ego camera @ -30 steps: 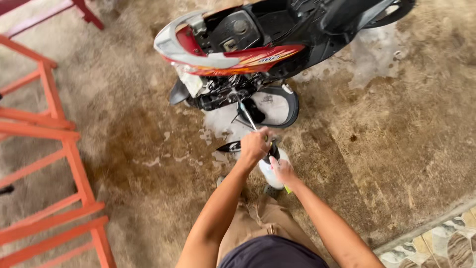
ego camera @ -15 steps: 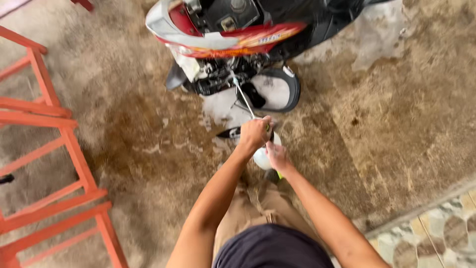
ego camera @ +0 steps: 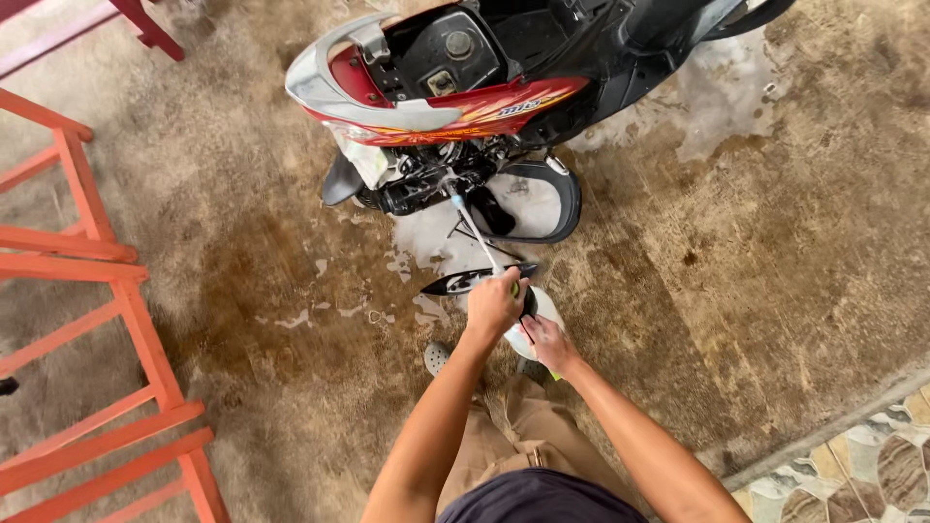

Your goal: The person scrubs the rear wheel, tire, and exhaust pipe of a red motorcycle using a soapy cloth. They then use a pressure sprayer to rinse the soapy water off the vehicle and the surrounding floor area.

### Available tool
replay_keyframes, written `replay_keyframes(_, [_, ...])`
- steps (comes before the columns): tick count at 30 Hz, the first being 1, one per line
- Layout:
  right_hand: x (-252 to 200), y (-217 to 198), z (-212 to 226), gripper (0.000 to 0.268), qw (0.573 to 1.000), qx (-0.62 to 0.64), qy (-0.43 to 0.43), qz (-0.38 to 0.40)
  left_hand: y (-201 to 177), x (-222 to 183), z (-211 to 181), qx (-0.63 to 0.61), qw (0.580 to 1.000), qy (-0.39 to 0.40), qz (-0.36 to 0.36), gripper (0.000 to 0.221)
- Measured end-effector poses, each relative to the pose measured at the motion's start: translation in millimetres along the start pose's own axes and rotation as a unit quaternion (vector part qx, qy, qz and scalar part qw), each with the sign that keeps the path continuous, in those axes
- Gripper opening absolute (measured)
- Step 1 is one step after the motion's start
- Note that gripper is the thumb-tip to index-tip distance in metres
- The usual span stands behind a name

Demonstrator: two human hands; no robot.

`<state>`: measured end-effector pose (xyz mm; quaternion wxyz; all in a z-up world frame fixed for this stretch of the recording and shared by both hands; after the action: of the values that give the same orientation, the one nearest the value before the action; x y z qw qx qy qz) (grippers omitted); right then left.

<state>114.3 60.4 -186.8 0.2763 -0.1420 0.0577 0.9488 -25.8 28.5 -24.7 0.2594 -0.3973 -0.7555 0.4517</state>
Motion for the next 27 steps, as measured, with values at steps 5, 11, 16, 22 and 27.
replay_keyframes(5, [-16, 2, -6, 0.043, 0.987, 0.103, 0.122, -0.026, 16, 13, 7, -0.008, 1.000, -0.025, 0.009, 0.026])
replay_keyframes(11, [-26, 3, -19, 0.047, 0.972, 0.102, 0.200, -0.064, 25, 4, 4, 0.020, 0.994, -0.039, 0.095, 0.035])
replay_keyframes(16, [-35, 9, -12, 0.030, 0.993, 0.028, 0.100, -0.057, 54, -8, 2, 0.055, 0.995, 0.025, 0.081, 0.025])
replay_keyframes(22, [-43, -5, -23, 0.032, 0.972, -0.160, 0.132, -0.107, 50, 1, -13, 0.001, 0.998, 0.022, 0.063, 0.027])
replay_keyframes(27, [-54, -5, -39, 0.031, 0.975, -0.109, 0.147, -0.123, -16, 63, -30, -0.018, 0.995, 0.053, -0.085, 0.041])
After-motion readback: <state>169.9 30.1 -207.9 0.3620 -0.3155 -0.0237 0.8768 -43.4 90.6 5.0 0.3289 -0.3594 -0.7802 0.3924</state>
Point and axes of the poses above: each hand's wrist, its own x-axis towards the middle knuckle, its own y-axis out of the palm, z = x × y, the point moved 6 cm from there along x, towards the middle knuckle, and after that the axes turned 6 degrees about x, right-handed, at the moved point
